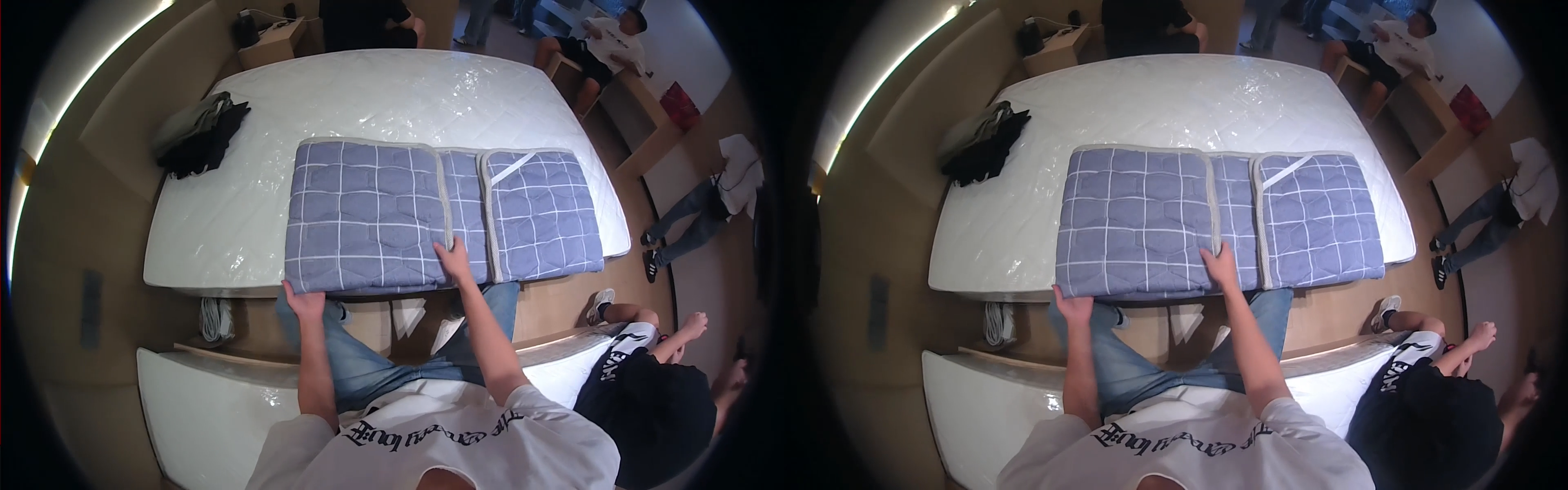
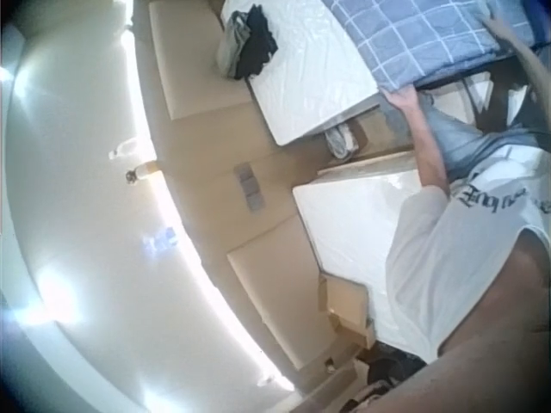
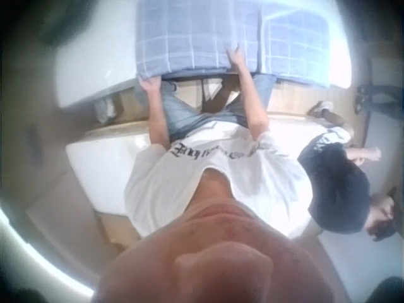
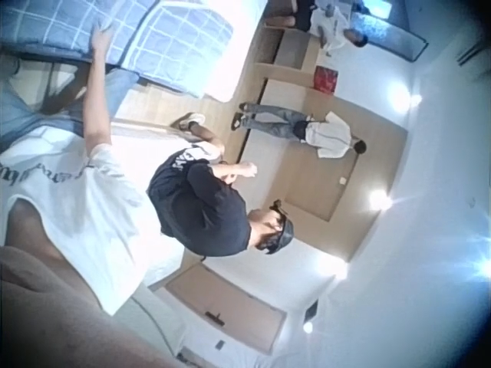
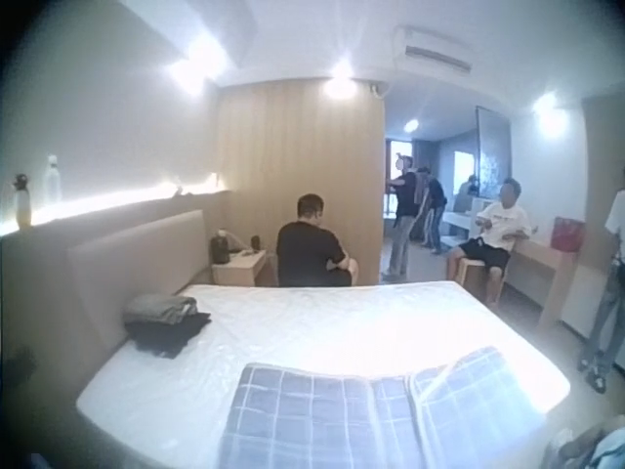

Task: The person repeatedly folds and unfolds a blanket on a mattress by hand, flattening and smoothing it flat.

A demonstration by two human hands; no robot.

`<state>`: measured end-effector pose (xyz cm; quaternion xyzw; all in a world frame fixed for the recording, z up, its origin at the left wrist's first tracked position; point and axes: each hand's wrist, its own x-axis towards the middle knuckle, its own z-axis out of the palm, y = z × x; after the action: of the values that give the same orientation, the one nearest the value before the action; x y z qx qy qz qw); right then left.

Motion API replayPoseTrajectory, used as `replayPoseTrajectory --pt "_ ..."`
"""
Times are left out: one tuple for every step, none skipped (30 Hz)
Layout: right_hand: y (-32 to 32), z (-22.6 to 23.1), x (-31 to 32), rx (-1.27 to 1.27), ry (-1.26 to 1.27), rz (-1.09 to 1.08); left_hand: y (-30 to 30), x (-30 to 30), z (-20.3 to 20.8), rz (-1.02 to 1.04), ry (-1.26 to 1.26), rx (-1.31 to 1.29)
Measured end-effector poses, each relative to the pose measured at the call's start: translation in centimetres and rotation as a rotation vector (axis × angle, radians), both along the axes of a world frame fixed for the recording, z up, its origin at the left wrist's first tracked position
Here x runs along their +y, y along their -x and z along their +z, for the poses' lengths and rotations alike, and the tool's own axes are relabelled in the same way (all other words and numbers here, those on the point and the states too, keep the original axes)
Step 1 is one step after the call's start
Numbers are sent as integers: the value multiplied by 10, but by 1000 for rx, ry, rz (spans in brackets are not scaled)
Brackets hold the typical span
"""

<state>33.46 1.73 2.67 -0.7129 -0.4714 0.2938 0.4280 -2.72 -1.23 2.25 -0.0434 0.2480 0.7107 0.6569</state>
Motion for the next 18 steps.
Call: replayPoseTrajectory --pt "1 5 3 1 0 -2 -3 2 3 -1 -66 -49" --pt "1 10 5 -22 -64 7 -6 3 6 -2 -132 -98" --pt "0 12 4 -47 -128 15 -10 1 8 -6 -133 -98" --pt "-1 12 3 -160 -60 4 -15 -3 10 -1 -145 -123" --pt "-1 13 4 -160 -59 0 -19 -5 10 4 -157 -149" --pt "-3 11 7 -164 22 3 -23 -4 10 -2 -159 -150" --pt "-5 8 9 -168 104 7 -28 -1 9 40 -110 -53" --pt "-7 6 10 -169 103 -1 -32 1 8 82 -60 45" --pt "-10 -2 13 -2 111 -77 -32 4 3 72 -62 42" --pt "-9 -4 14 168 120 -144 -24 3 -4 29 -62 96" --pt "-13 -5 11 169 119 -146 -16 3 -10 -15 -62 150" --pt "-21 -5 4 628 76 -257 -15 0 -10 -16 -59 146" --pt "-29 -5 -3 1088 28 -365 -12 -3 -10 -18 -34 133" --pt "-33 -5 -6 1548 -28 -468 -10 -4 -9 -19 -9 120" --pt "-34 -3 -4 1545 -32 -470 -9 -1 -11 -23 -10 116" --pt "-32 -2 4 1556 -184 -485 -7 4 -13 -32 -39 129" --pt "-33 1 11 1563 -336 -497 -6 6 -14 -40 -70 144" --pt "-36 6 16 1683 -381 -532 -8 3 -14 -40 -67 143"
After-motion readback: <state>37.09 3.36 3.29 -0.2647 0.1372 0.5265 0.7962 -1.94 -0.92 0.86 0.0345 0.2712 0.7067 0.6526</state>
